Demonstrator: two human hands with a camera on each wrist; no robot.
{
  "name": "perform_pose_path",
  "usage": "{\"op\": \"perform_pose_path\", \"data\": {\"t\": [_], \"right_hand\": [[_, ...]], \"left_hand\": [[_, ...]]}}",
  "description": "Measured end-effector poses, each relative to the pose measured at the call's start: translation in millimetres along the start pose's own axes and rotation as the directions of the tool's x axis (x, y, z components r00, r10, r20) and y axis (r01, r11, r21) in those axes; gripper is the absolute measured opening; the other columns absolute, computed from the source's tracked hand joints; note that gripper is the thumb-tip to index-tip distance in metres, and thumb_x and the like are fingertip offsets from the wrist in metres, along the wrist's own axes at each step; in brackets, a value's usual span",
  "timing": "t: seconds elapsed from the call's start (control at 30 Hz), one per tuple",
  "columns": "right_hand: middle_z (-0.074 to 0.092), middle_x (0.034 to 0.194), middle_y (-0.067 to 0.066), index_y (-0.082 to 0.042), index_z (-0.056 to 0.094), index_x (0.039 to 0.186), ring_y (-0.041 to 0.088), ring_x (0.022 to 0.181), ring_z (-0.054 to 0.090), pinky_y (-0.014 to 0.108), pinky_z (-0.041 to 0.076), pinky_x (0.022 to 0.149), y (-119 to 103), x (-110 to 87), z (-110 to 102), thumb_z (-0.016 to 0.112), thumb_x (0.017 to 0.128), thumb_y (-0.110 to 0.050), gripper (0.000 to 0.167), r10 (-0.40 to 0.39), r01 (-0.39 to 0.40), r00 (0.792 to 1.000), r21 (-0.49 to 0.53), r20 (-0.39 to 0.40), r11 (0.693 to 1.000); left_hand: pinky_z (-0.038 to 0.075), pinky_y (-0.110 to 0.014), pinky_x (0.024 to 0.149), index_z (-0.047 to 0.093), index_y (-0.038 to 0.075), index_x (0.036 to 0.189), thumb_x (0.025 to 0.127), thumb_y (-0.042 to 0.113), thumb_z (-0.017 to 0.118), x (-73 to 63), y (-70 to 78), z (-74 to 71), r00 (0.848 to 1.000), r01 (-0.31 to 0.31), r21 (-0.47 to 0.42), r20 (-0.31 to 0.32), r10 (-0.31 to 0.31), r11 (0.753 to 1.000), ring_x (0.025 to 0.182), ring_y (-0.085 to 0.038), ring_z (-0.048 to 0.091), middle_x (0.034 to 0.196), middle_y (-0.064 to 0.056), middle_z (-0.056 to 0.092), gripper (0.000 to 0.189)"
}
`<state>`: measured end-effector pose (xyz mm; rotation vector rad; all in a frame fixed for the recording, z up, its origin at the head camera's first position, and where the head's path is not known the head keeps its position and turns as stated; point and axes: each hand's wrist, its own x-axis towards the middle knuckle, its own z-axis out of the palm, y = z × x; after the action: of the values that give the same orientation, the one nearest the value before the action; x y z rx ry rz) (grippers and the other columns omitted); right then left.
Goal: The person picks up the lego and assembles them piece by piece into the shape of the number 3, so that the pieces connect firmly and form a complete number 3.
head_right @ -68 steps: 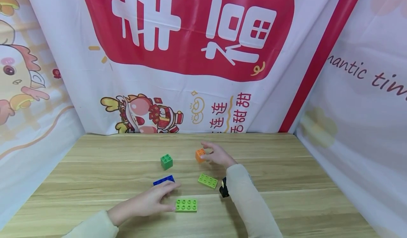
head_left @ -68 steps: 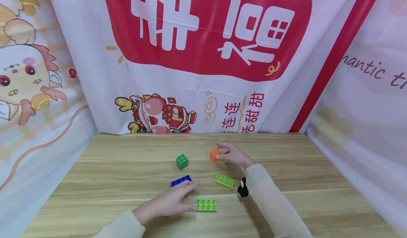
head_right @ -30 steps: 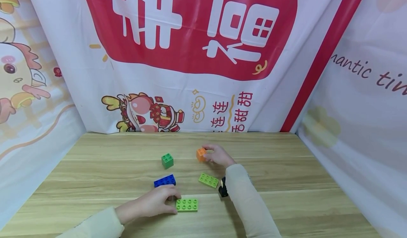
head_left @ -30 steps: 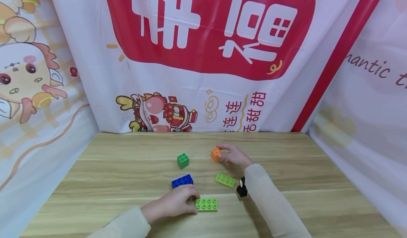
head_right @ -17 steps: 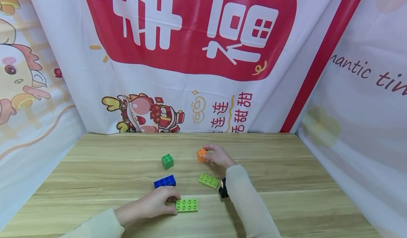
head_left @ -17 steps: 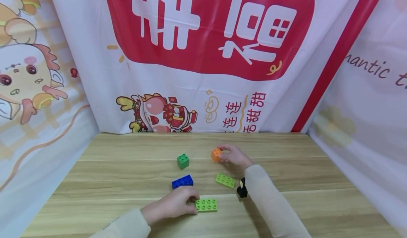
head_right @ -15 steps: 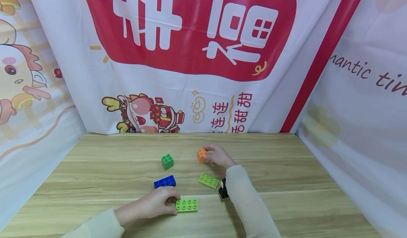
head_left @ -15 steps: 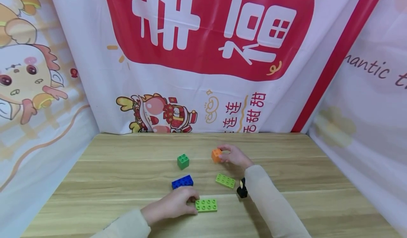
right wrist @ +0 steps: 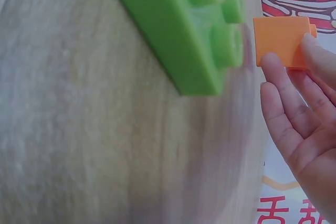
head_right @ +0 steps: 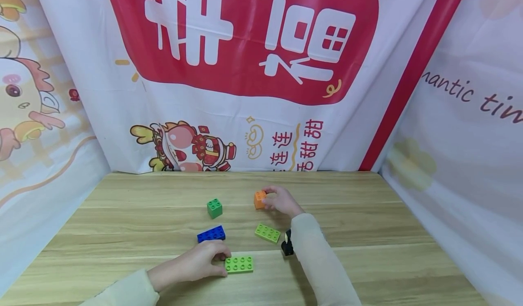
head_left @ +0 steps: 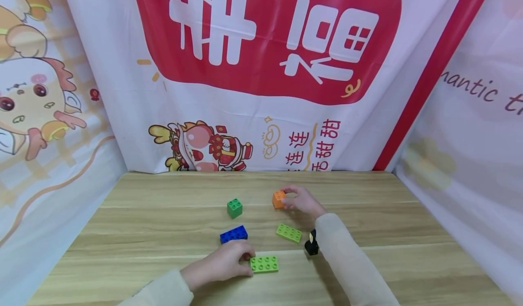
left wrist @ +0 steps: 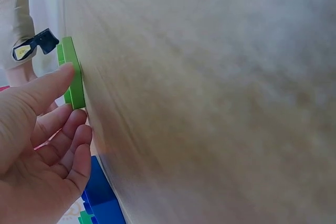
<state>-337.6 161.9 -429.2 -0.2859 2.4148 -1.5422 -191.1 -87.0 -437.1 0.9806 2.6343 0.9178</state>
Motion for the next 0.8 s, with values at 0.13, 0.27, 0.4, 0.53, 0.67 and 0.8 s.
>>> {"op": "perform_pose_path", "data": {"t": [0.13,0.27,0.4,0.53,0.67,0.8], "right_hand": [[0.049,0.125,0.015,-0.005,0.051,0.126,0.026,0.083,0.063,0.037,0.051,0.077,-1.9,-1.5,-0.9,0.062,0.086,-0.004,0.041,0.004,-0.004,1.000,0.013,-0.007,1.000],[0.048,0.125,0.015,-0.002,0.049,0.128,0.027,0.083,0.063,0.038,0.051,0.077,-0.1,-0.8,-2.0,0.062,0.087,-0.007,0.044,-0.019,0.019,1.000,0.012,-0.005,1.000],[0.049,0.124,0.014,-0.001,0.047,0.129,0.029,0.083,0.063,0.039,0.051,0.076,-2.6,-3.4,-3.3,0.063,0.087,-0.008,0.046,-0.053,0.052,0.999,-0.014,-0.006,0.999],[0.052,0.121,0.014,-0.001,0.049,0.128,0.031,0.082,0.063,0.040,0.051,0.075,-5.7,-6.4,-5.2,0.064,0.086,-0.008,0.046,-0.095,0.094,0.995,-0.039,-0.018,0.995],[0.054,0.119,0.017,0.001,0.050,0.126,0.036,0.083,0.062,0.044,0.050,0.074,-10.6,-12.3,-6.0,0.063,0.086,-0.005,0.043,-0.157,0.156,0.987,-0.044,-0.022,0.987],[0.052,0.121,0.021,0.003,0.049,0.127,0.039,0.083,0.062,0.043,0.051,0.074,-15.2,-21.0,-6.5,0.063,0.087,-0.007,0.044,-0.223,0.223,0.975,-0.048,-0.001,0.974]], "left_hand": [[0.044,-0.020,0.065,0.066,0.009,0.096,0.074,0.021,0.077,-0.2,-0.7,0.1,1.000,0.009,-0.002,0.003,-0.009,1.000,0.073,-0.002,0.049,0.082,0.012,0.054,0.028],[0.044,-0.020,0.066,0.066,0.009,0.096,0.073,0.021,0.077,-0.4,-0.9,0.1,1.000,0.008,0.002,0.001,-0.008,1.000,0.073,-0.002,0.049,0.082,0.012,0.055,0.028],[0.044,-0.020,0.066,0.066,0.009,0.097,0.073,0.021,0.077,-0.7,-0.3,-0.6,1.000,0.005,-0.002,0.002,-0.005,1.000,0.074,-0.002,0.049,0.083,0.012,0.055,0.029],[0.044,-0.020,0.066,0.066,0.009,0.096,0.073,0.021,0.077,-0.4,0.2,-1.0,1.000,0.005,-0.004,0.003,-0.005,1.000,0.074,-0.002,0.049,0.083,0.012,0.054,0.028],[0.044,-0.020,0.066,0.066,0.010,0.096,0.074,0.021,0.077,0.4,-0.3,-0.6,1.000,0.008,-0.006,0.006,-0.008,1.000,0.074,-0.002,0.049,0.082,0.012,0.054,0.028],[0.044,-0.020,0.065,0.066,0.011,0.095,0.074,0.022,0.077,1.0,-1.2,0.2,1.000,0.007,-0.009,0.009,-0.007,1.000,0.073,-0.002,0.049,0.081,0.013,0.054,0.026]]}}
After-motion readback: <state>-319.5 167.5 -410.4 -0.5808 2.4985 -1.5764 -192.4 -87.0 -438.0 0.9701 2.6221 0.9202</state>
